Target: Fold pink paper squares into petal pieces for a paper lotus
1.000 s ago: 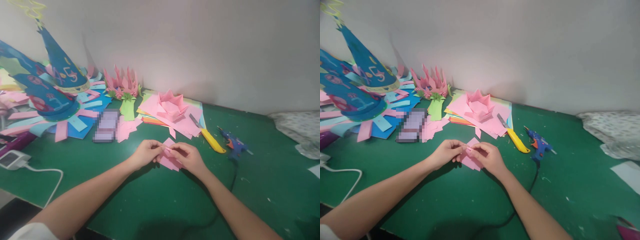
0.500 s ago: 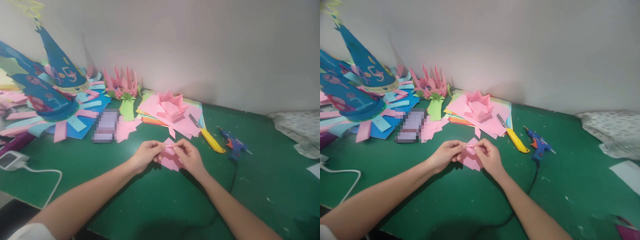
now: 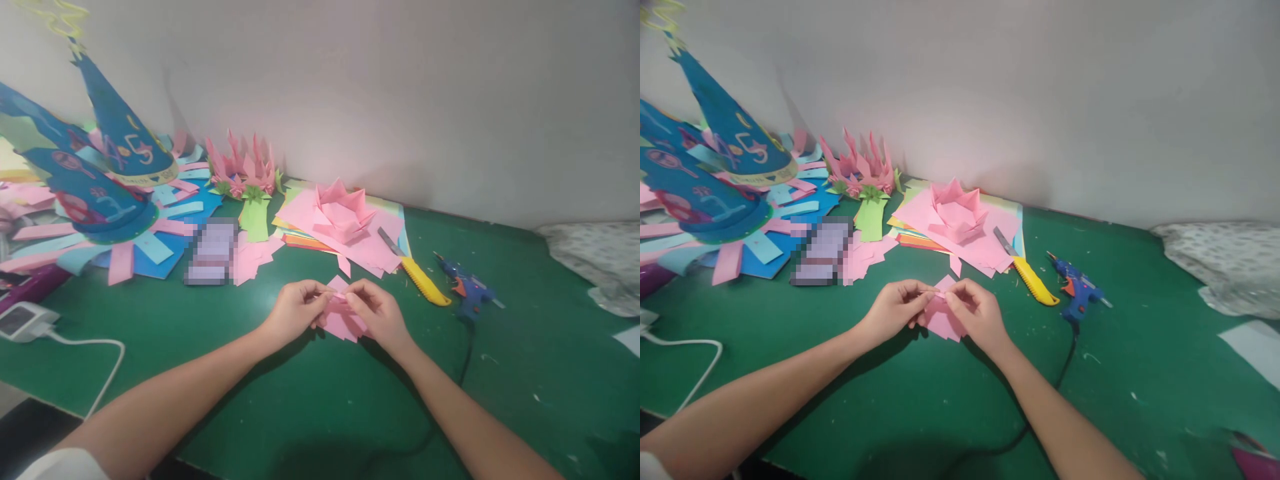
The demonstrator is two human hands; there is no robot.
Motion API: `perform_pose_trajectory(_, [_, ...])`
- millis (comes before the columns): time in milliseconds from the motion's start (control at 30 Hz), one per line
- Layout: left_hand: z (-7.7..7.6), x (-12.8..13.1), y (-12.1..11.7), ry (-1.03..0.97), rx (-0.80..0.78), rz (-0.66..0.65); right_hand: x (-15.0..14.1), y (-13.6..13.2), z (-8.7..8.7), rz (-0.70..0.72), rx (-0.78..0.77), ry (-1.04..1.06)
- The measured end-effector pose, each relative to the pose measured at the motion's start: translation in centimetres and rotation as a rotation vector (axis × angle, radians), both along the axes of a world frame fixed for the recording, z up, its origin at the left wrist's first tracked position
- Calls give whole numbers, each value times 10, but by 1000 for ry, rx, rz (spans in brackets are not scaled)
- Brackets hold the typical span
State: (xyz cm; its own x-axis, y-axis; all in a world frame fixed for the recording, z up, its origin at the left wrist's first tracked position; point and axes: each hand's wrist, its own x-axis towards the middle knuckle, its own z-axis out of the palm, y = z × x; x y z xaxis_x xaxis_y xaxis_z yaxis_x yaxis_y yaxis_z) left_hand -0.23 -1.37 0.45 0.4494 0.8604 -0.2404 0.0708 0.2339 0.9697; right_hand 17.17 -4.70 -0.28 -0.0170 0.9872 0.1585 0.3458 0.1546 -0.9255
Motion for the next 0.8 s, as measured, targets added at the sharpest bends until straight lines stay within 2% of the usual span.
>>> perform_pose_trajectory(233, [2,0,2,22,-35,-9,0,1,0,-30,-16,-97])
perform_pose_trajectory(533, [0,0,3,-2,-95,0,1,2,0,-51,-40,-104])
perform_pose_trajectory(667, [-2,0,3,-12,-69,-8,2,3,-1,-24,-69,-62])
perform_pose_trajectory(800, [-1,-1,2,12,21,-28,0,2,0,2,-62,-51])
